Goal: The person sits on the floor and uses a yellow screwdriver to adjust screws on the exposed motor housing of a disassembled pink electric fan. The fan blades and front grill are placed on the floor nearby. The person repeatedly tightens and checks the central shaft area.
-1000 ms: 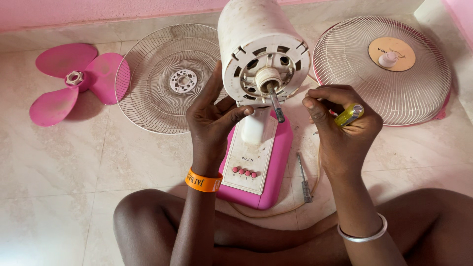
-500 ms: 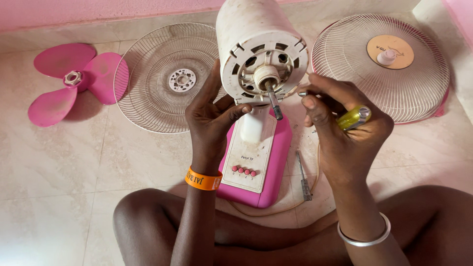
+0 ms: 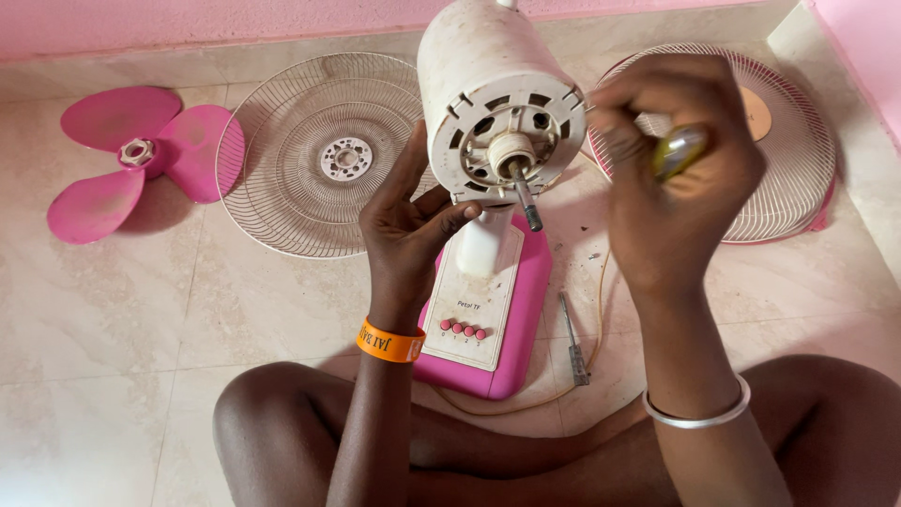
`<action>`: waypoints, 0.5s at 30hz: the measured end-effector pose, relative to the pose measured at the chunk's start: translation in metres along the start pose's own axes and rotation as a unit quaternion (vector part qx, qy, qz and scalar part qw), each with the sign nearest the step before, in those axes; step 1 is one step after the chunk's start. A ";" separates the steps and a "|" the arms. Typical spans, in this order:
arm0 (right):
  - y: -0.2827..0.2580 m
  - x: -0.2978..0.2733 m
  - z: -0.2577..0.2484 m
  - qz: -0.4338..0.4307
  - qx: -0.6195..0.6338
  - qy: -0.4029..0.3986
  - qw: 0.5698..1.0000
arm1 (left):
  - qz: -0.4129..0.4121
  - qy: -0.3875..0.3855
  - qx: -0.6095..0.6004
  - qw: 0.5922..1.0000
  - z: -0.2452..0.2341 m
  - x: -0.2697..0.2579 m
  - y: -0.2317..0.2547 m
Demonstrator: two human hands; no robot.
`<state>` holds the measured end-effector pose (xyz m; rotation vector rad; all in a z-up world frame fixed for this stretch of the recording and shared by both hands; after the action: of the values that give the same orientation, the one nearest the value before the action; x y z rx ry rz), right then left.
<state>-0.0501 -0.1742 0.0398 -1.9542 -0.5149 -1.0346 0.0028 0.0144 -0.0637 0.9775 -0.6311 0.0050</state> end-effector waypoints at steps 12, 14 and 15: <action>0.059 0.007 0.042 -0.023 0.261 0.038 0.964 | -0.009 -0.053 0.028 0.998 0.000 0.005 0.014; 0.059 0.009 0.044 -0.022 0.280 0.044 0.959 | -0.013 -0.062 0.017 0.998 -0.002 0.006 0.016; 0.058 0.008 0.045 -0.022 0.285 0.048 0.957 | -0.011 -0.063 0.026 0.998 -0.002 0.006 0.016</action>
<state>0.0146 -0.1698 0.0048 -1.3813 -0.7129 -0.8797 0.0043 0.0231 -0.0490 1.0398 -0.7386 -0.0596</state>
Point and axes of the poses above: each hand's wrist, its own x-axis towards the middle knuckle, its own z-axis out of the palm, y = z × x, the point moved 2 cm from there along x, towards the middle knuckle, and after that the axes turned 8 degrees about -y, right-handed, at the moved point
